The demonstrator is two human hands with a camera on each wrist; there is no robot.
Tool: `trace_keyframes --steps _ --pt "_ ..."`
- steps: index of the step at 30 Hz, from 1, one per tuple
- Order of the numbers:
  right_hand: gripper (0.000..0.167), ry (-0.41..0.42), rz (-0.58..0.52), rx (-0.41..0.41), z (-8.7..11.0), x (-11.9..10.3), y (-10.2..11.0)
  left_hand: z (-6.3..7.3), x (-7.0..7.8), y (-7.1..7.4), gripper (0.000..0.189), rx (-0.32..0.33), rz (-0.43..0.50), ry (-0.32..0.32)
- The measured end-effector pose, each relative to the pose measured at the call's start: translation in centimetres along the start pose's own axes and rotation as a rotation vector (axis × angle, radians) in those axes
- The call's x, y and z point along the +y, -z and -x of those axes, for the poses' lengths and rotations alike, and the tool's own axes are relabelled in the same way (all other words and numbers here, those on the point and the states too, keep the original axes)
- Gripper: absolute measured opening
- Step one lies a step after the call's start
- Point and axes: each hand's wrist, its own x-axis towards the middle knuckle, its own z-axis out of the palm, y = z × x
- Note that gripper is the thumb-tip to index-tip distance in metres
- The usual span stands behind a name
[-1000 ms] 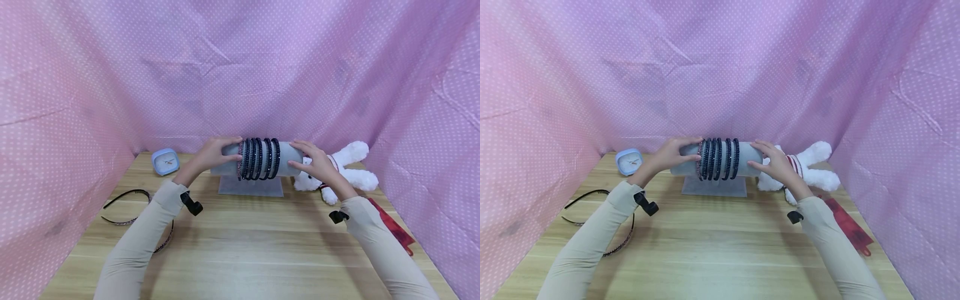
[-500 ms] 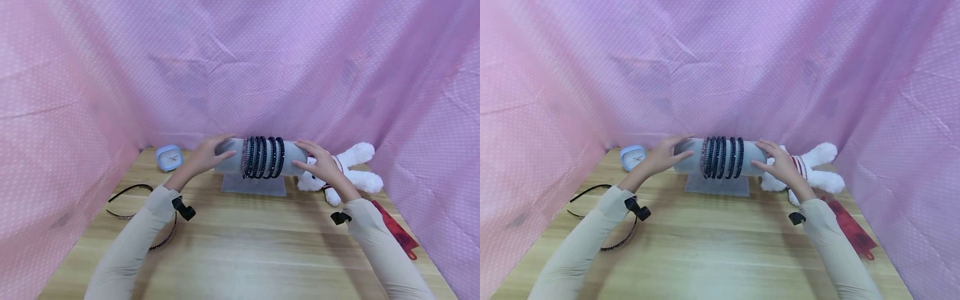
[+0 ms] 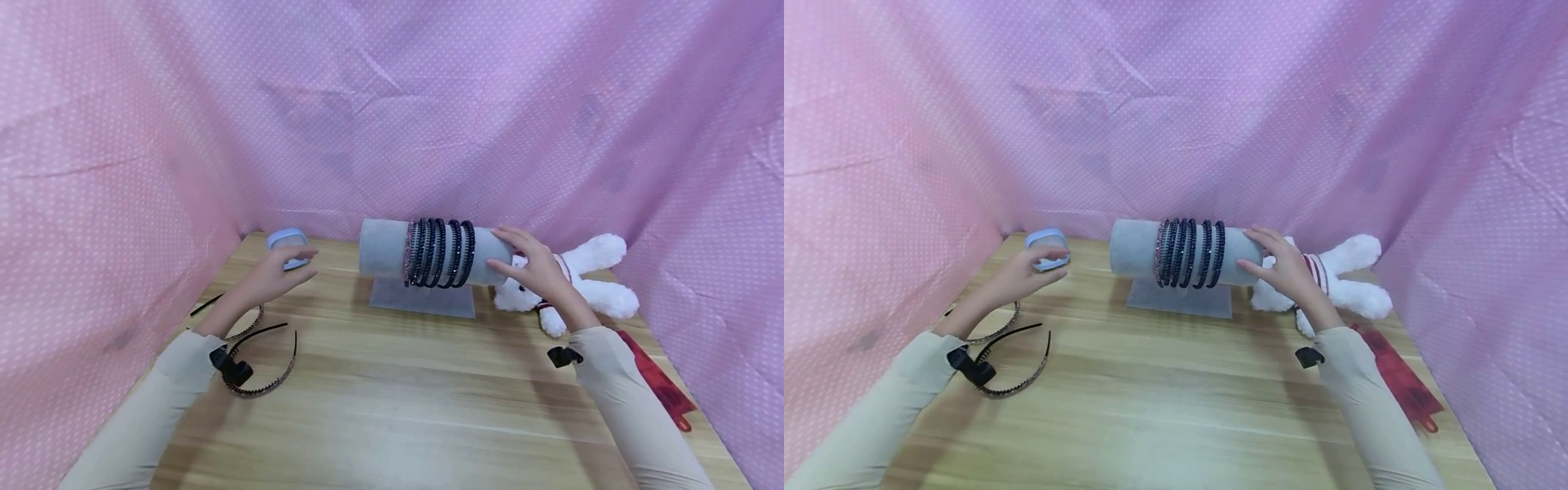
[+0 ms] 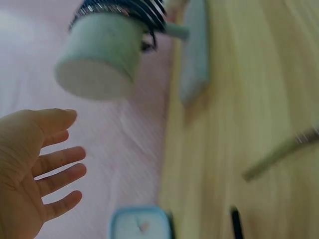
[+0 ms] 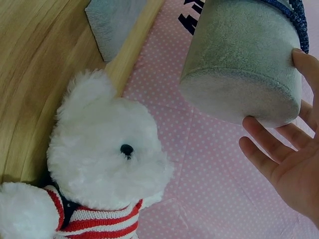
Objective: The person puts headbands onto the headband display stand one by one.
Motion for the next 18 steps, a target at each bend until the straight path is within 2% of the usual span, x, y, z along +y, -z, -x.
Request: trace_keyframes --steps 3,7,9,11,14,16,18 --pt "0.063 0.006 -0.001 0.004 0.0 0.0 0.0 1.1 -1.1 0.2 0.043 -0.081 -0.064 0.057" --pt "0.064 -0.007 -0.006 0.004 0.1 0.2 0.0 2.1 -2.3 -0.3 0.041 -0.214 -0.147 0.077" --pt "0.064 -0.005 -0.008 0.003 0.1 0.2 -0.1 2.6 -2.8 -0.8 0.039 -0.292 -0.139 0.075" --pt "0.063 0.004 -0.008 0.003 0.1 0.2 -0.1 3.0 -3.0 -1.2 0.035 -0.372 -0.113 0.058" --pt "0.062 0.015 -0.006 0.007 0.0 0.3 -0.2 3.4 -3.0 -1.5 0.022 -0.479 -0.081 -0.009" --pt "0.062 0.02 -0.001 0.011 0.0 0.3 -0.1 3.6 -2.8 -1.7 0.021 -0.528 -0.073 -0.056" --pt "0.062 0.02 0.0 0.013 -0.1 0.3 -0.1 3.8 -2.6 -1.9 0.027 -0.56 -0.082 -0.088"
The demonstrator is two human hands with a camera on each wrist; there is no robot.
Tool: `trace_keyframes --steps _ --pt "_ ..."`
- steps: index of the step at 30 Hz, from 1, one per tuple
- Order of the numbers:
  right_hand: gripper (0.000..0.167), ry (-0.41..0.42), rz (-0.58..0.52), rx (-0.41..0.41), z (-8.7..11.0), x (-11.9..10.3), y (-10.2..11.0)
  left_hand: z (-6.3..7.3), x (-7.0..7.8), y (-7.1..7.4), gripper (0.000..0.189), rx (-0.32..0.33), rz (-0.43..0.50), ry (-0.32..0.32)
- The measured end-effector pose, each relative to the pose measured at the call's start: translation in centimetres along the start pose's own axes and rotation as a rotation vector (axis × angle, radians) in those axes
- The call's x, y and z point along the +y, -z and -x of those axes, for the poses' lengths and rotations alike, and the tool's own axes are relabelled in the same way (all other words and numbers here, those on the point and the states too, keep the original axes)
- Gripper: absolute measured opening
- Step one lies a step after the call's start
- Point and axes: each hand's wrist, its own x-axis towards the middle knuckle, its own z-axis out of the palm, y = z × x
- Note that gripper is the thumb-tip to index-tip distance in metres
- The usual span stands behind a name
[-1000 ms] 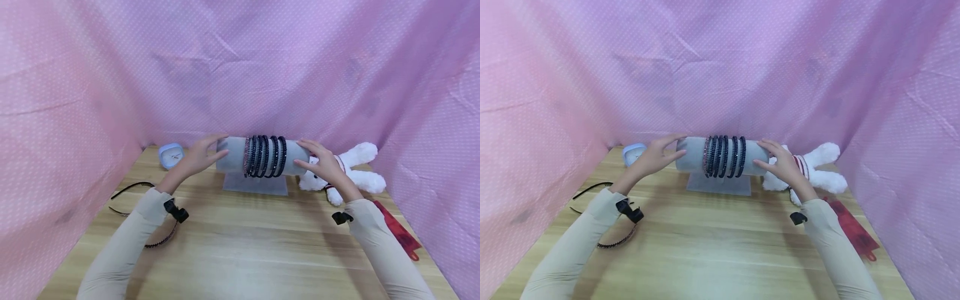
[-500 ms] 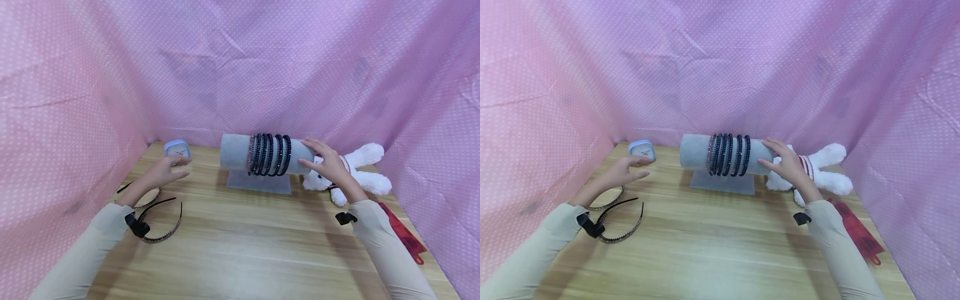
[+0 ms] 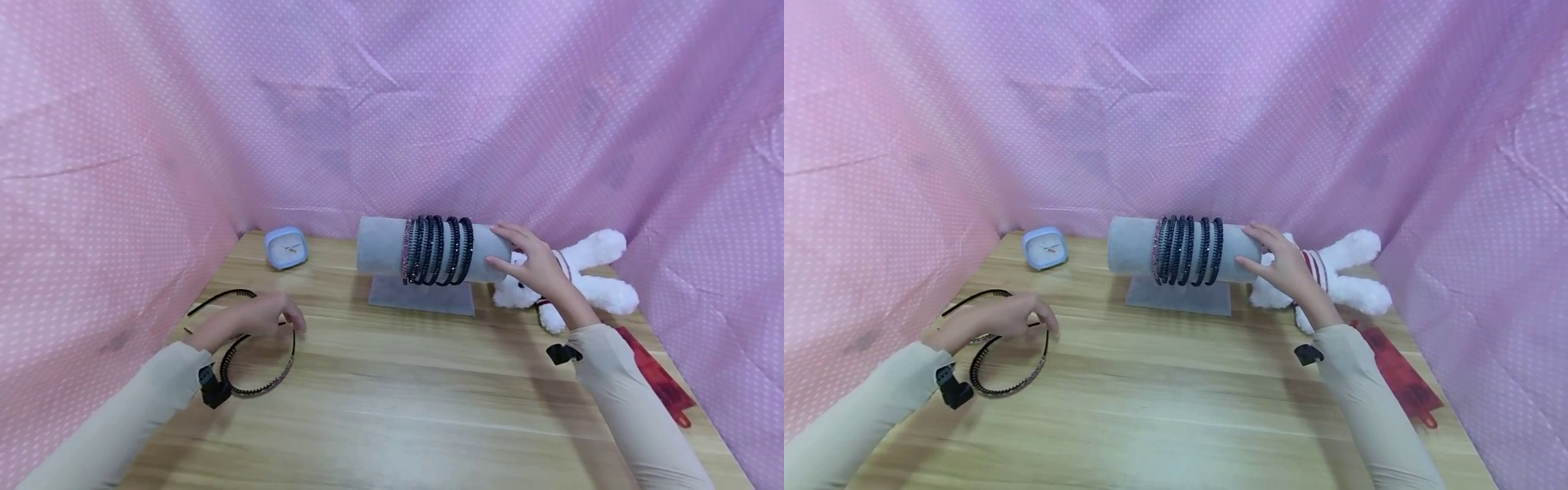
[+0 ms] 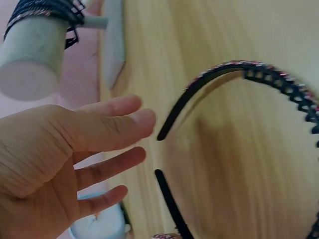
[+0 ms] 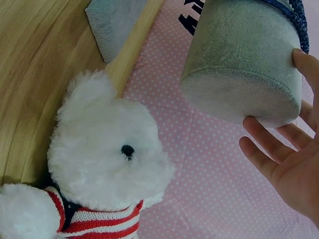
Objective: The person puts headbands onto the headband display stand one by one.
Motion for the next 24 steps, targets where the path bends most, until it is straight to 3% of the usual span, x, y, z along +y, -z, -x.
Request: trace_keyframes --steps 7,11,16,24 --pt "0.063 0.007 0.008 -0.003 -0.1 0.0 0.1 -0.2 -0.1 -1.3 0.035 0.002 -0.046 -0.022" --pt "0.062 0.004 0.011 -0.006 -0.1 0.0 0.2 -0.6 -0.3 -1.7 0.03 0.027 -0.109 -0.044" --pt "0.062 0.006 0.016 -0.001 -0.1 0.1 0.1 -1.4 -0.7 -2.1 0.02 0.051 -0.18 -0.004" --pt "0.063 0.008 0.021 0.004 -0.1 0.2 -0.1 -3.4 -1.4 -2.9 0.006 0.143 -0.182 -0.028"
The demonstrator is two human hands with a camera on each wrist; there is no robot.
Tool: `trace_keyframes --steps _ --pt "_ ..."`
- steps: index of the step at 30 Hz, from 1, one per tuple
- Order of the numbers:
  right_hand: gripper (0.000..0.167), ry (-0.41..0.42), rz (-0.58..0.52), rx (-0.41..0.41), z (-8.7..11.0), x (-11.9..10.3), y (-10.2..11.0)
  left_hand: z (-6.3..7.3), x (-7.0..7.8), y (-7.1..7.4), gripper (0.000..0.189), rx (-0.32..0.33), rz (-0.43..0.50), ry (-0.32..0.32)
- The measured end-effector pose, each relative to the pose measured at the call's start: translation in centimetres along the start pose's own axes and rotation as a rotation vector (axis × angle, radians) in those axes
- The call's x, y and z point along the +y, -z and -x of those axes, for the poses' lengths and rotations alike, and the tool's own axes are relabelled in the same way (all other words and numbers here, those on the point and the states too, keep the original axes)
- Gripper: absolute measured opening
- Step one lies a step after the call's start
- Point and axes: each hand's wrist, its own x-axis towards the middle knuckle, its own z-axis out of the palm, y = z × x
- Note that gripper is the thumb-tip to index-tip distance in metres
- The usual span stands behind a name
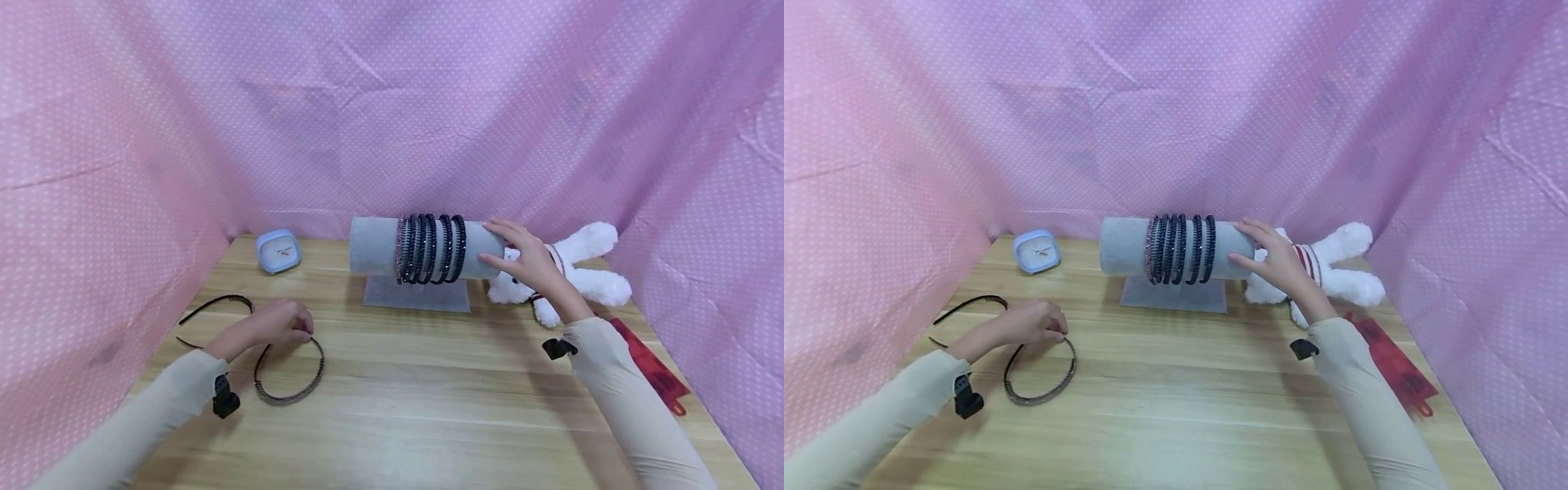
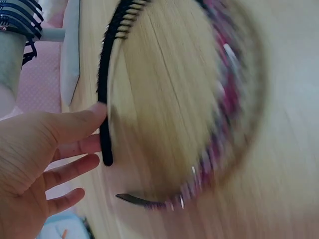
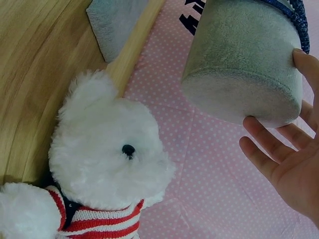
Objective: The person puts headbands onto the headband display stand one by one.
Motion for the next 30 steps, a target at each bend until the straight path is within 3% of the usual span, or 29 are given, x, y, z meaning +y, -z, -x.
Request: trace_keyframes --steps 7,14,18,21,30 --pt "0.062 -0.001 -0.003 0.003 0.1 -0.1 0.0 -1.5 1.2 -0.8 0.01 0.046 0.071 -0.005" --pt "0.062 -0.001 -0.01 0.003 0.1 0.0 -0.1 -2.8 3.1 -1.6 0.026 0.009 0.139 -0.091" --pt "0.062 -0.001 -0.005 0.004 0.1 0.1 -0.2 -3.2 4.1 -2.0 0.031 -0.046 0.173 -0.116" --pt "0.062 -0.001 -0.004 0.007 0.0 0.1 -0.3 -3.4 4.6 -2.3 0.029 -0.068 0.171 -0.139" --pt "0.062 0.0 -0.005 0.019 -0.1 0.2 -0.2 -4.0 4.9 -2.9 0.015 -0.025 0.099 -0.16"
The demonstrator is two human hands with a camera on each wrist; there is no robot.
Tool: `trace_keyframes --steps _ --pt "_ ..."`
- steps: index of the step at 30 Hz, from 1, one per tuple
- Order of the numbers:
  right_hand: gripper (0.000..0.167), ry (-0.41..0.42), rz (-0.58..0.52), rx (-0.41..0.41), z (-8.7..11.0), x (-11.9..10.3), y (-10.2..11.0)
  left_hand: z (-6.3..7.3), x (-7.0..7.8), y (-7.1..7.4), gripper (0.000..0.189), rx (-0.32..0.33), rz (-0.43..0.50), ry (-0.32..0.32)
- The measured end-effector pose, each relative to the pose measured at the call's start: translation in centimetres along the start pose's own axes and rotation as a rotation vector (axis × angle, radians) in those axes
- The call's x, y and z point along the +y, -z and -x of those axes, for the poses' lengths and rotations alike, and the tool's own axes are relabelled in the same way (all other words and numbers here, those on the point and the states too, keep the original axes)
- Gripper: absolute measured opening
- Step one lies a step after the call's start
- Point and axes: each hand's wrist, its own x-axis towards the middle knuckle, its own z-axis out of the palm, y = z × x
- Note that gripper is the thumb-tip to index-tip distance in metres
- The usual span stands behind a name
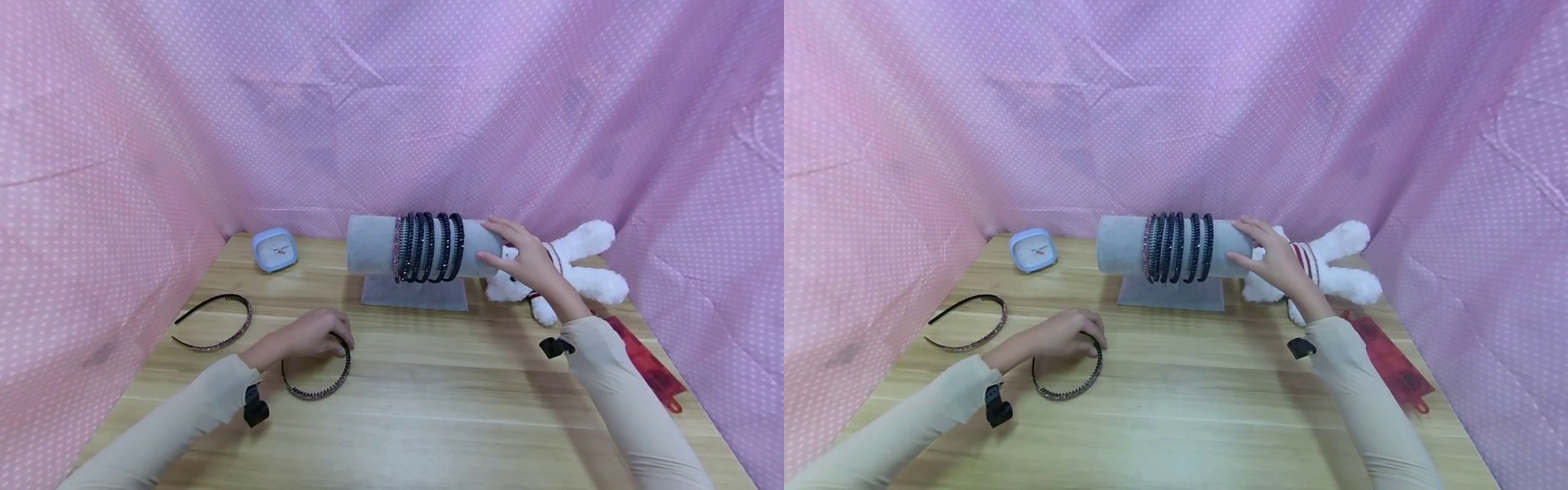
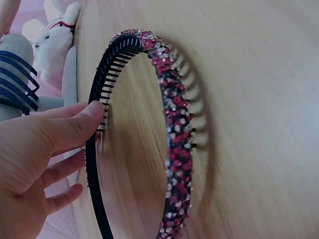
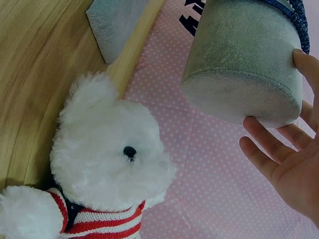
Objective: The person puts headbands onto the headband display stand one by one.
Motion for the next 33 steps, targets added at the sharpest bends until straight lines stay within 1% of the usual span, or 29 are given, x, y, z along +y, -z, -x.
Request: trace_keyframes --steps 3,5,7,9,12,14,18,21,25,27,29,33 --pt "0.062 -0.003 -0.001 -0.005 0.0 0.0 0.0 0.0 -0.1 0.0 0.011 0.011 -0.011 0.0" --pt "0.062 -0.007 -0.004 -0.013 0.0 -0.1 -0.1 0.3 -0.5 0.2 0.009 0.022 -0.004 0.005" --pt "0.063 -0.014 -0.003 -0.021 0.0 -0.1 -0.1 0.6 -0.9 0.5 0.007 0.034 0.014 0.025" --pt "0.062 -0.018 -0.004 -0.025 0.0 -0.2 -0.1 1.1 -1.3 1.0 0.006 0.04 0.063 0.065" --pt "0.062 -0.019 0.002 -0.025 0.0 -0.2 -0.1 1.9 -1.5 2.2 0.004 0.049 0.154 0.14" --pt "0.062 -0.017 0.004 -0.022 0.0 -0.2 -0.1 2.4 -1.6 3.3 0.005 0.062 0.193 0.175" --pt "0.063 -0.013 0.003 -0.015 0.0 -0.2 0.1 3.4 -1.7 5.8 0.01 0.074 0.186 0.21" --pt "0.063 -0.011 0.007 -0.012 0.0 -0.2 0.2 4.0 -1.8 7.6 0.018 0.04 0.204 0.211" --pt "0.063 -0.013 0.01 -0.011 0.0 -0.2 0.2 4.6 -1.8 9.2 0.025 -0.041 0.299 0.206" --pt "0.063 -0.013 0.009 -0.01 0.0 -0.2 0.2 4.8 -1.8 9.7 0.024 -0.073 0.329 0.21" --pt "0.062 -0.01 0.005 -0.01 0.0 -0.2 0.1 4.8 -1.7 9.8 0.021 -0.095 0.333 0.205" --pt "0.062 -0.008 0.001 -0.009 0.1 -0.1 0.0 4.7 -1.4 9.9 0.015 -0.102 0.316 0.216"
